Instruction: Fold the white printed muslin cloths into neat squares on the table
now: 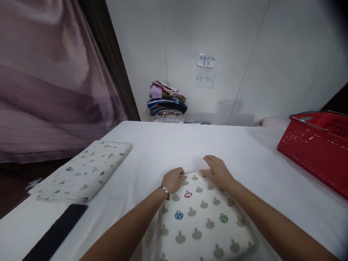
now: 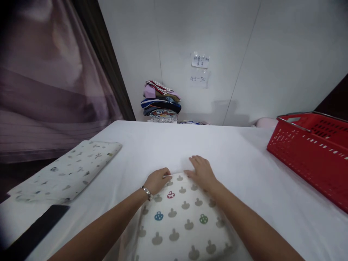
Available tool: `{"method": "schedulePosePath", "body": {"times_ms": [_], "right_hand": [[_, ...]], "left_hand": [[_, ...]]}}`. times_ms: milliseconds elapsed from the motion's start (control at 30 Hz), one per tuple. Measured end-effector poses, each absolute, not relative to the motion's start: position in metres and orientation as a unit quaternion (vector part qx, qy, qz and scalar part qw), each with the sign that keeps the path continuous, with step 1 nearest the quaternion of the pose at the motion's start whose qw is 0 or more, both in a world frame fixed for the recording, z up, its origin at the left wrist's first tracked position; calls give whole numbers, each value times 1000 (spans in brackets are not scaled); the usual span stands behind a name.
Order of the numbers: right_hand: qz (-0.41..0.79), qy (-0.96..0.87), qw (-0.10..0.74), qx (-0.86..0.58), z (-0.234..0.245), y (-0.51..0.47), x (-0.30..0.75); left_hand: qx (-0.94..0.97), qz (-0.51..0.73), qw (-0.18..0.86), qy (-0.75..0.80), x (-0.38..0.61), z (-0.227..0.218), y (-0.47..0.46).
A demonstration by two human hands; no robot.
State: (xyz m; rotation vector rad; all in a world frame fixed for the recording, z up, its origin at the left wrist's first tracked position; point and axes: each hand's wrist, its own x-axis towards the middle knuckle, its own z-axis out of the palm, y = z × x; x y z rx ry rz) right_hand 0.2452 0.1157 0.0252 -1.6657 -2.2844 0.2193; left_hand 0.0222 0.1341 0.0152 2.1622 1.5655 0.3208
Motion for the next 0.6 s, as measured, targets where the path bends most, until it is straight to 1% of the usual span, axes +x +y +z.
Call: {"method": "schedulePosePath", "body": {"times_ms": [33, 67, 167, 233, 300, 367, 433, 500, 600], "right_hand": [[67, -818, 162, -548, 23, 107, 238], [80, -841, 153, -513, 20, 99, 231], [151, -871, 86, -460, 12, 86, 213], [173, -864, 67, -468, 10, 84, 210], [182, -861, 68, -470, 12, 84, 212], [166, -855, 87, -484, 13, 83, 218], [130, -831, 109, -530, 11, 80, 226], [110, -797, 112, -583, 6, 79, 233], [147, -772, 106, -609, 0, 81, 240]], "left_hand": [[782, 114, 226, 570, 22, 14, 135], [780, 110, 228, 572, 22, 13, 137], [777, 109, 222, 579, 24, 12, 138], [776, 118, 204, 585, 26, 11, 135], [780, 135, 179, 584, 27, 11, 129], [788, 153, 157, 575, 28, 10, 123], [795, 166, 145, 566, 28, 10, 119], [796, 171, 145, 562, 29, 9, 118], [788, 169, 163, 569, 31, 9, 121]]}}
